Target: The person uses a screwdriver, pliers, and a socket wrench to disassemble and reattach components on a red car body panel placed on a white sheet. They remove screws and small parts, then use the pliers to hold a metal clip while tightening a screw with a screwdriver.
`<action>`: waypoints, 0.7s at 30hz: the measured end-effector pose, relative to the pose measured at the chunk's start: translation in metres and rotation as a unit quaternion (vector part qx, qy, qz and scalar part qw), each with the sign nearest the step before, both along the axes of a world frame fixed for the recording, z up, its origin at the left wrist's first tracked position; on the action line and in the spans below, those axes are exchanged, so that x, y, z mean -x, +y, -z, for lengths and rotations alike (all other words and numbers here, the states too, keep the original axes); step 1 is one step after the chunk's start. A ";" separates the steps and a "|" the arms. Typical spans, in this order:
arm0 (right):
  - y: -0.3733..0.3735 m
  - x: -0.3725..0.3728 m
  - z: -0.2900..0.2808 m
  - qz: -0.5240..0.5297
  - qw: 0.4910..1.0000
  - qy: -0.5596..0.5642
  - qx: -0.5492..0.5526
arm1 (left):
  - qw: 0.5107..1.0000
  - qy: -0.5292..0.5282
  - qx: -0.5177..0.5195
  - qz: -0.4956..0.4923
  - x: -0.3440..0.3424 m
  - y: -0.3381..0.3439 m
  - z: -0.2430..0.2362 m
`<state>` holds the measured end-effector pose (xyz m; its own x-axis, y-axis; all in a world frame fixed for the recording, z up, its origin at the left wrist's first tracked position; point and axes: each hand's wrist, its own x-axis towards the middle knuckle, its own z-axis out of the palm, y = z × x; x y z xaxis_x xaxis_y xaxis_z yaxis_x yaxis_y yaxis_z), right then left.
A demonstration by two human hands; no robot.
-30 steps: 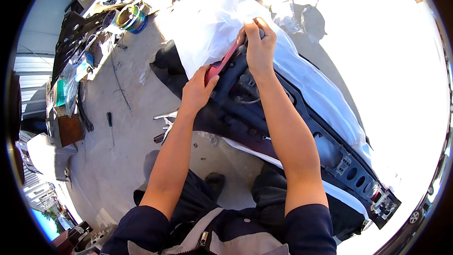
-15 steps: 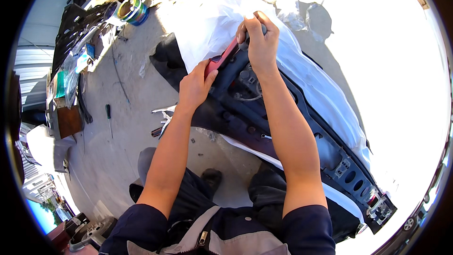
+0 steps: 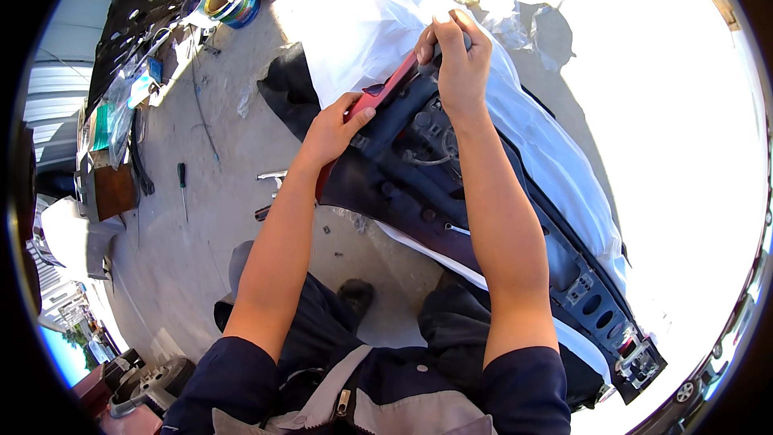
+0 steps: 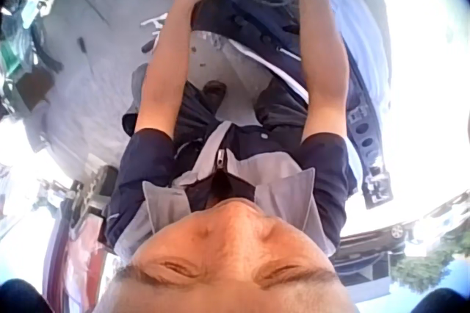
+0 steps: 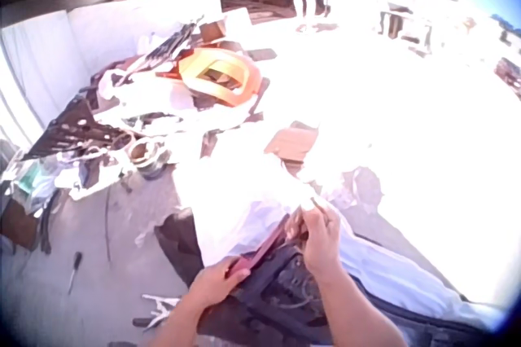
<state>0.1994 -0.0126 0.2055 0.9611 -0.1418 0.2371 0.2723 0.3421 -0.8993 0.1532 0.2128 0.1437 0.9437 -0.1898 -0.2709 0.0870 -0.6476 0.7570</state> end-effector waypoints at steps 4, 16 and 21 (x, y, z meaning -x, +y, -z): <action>-0.001 0.001 0.001 0.013 1.000 0.004 -0.012 | 0.997 0.016 -0.030 0.076 -0.017 -0.003 -0.008; 0.002 0.004 -0.001 -0.012 1.000 -0.015 0.006 | 0.968 0.063 -0.085 0.229 -0.054 0.000 -0.011; -0.002 0.002 0.004 -0.023 0.999 -0.035 -0.005 | 0.969 0.072 -0.081 0.224 -0.055 -0.001 -0.006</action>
<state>0.1970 -0.0142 0.2015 0.9478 -0.0998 0.3028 0.3180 0.3643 -0.8753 0.2084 0.2116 0.1499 0.7266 -0.5164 -0.4532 -0.1340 -0.7535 0.6437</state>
